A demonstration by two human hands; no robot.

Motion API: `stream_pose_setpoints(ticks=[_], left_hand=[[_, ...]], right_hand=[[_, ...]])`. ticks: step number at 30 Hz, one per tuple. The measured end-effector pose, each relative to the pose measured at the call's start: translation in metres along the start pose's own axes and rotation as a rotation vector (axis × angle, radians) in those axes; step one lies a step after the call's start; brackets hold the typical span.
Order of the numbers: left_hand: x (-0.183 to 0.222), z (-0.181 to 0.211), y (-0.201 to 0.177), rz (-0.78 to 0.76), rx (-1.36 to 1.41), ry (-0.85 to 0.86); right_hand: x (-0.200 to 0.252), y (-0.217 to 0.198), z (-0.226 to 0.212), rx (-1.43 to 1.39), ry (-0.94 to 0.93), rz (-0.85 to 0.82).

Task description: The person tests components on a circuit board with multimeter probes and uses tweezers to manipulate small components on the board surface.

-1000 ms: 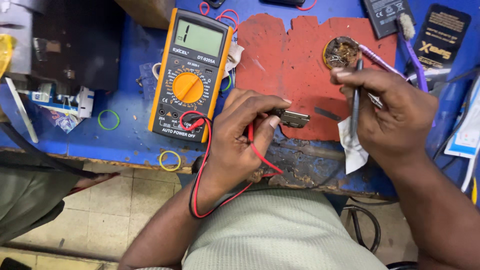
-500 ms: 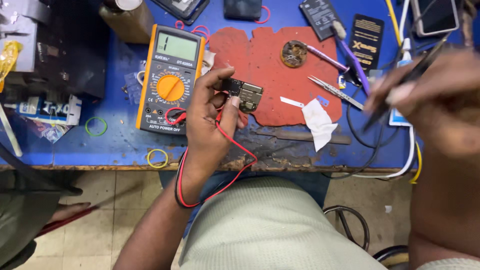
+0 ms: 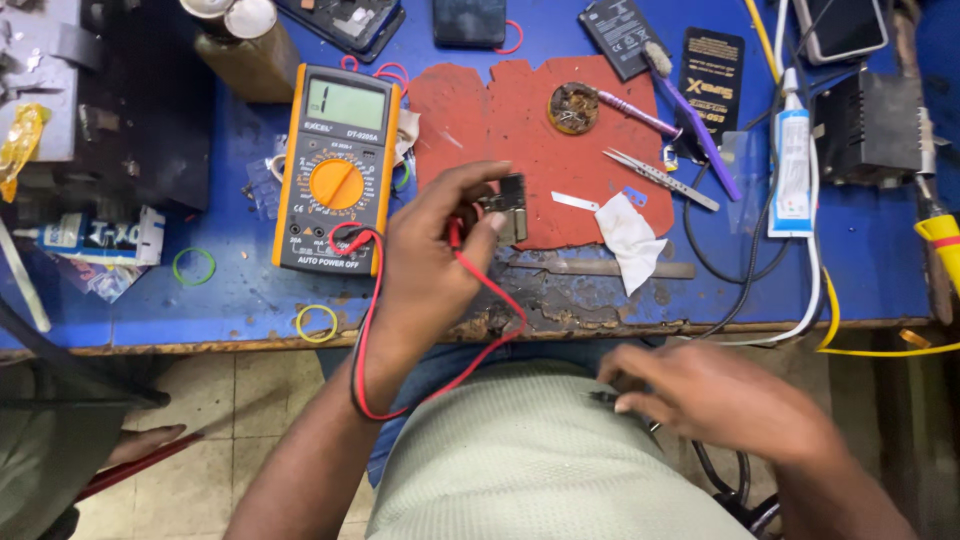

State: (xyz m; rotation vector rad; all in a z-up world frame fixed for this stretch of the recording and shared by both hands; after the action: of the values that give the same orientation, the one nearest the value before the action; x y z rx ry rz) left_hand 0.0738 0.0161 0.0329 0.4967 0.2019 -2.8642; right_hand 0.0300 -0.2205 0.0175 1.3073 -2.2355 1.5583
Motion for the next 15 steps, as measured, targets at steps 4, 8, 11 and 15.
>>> stream_pose_setpoints(ticks=[4, 8, 11, 15], left_hand=[[-0.006, 0.005, 0.017, -0.088, -0.194, 0.084], [-0.007, 0.013, 0.028, -0.118, -0.414, 0.177], [-0.006, 0.016, 0.031, -0.124, -0.574, 0.199], [-0.001, 0.020, 0.020, -0.053, -0.630, 0.272]], right_hand=[[0.020, -0.068, -0.006, 0.054, -0.361, 0.771], [-0.008, -0.108, 0.014, 0.359, -0.263, 1.055], [-0.036, -0.112, 0.013, 0.422, -0.273, 1.010], [-0.042, -0.111, 0.004, 0.425, -0.238, 0.990]])
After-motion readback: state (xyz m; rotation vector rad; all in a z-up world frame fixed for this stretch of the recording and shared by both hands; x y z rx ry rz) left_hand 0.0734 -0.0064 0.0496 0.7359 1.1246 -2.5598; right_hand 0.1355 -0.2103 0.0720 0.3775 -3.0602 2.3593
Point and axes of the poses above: each hand's wrist, its own x-axis away from the middle knuckle, its own y-axis out of the palm, z = x × y, the point moved 8 cm from there along -x, towards the middle knuckle, and after that the axes turned 4 degrees about z, right-handed, at the moved point
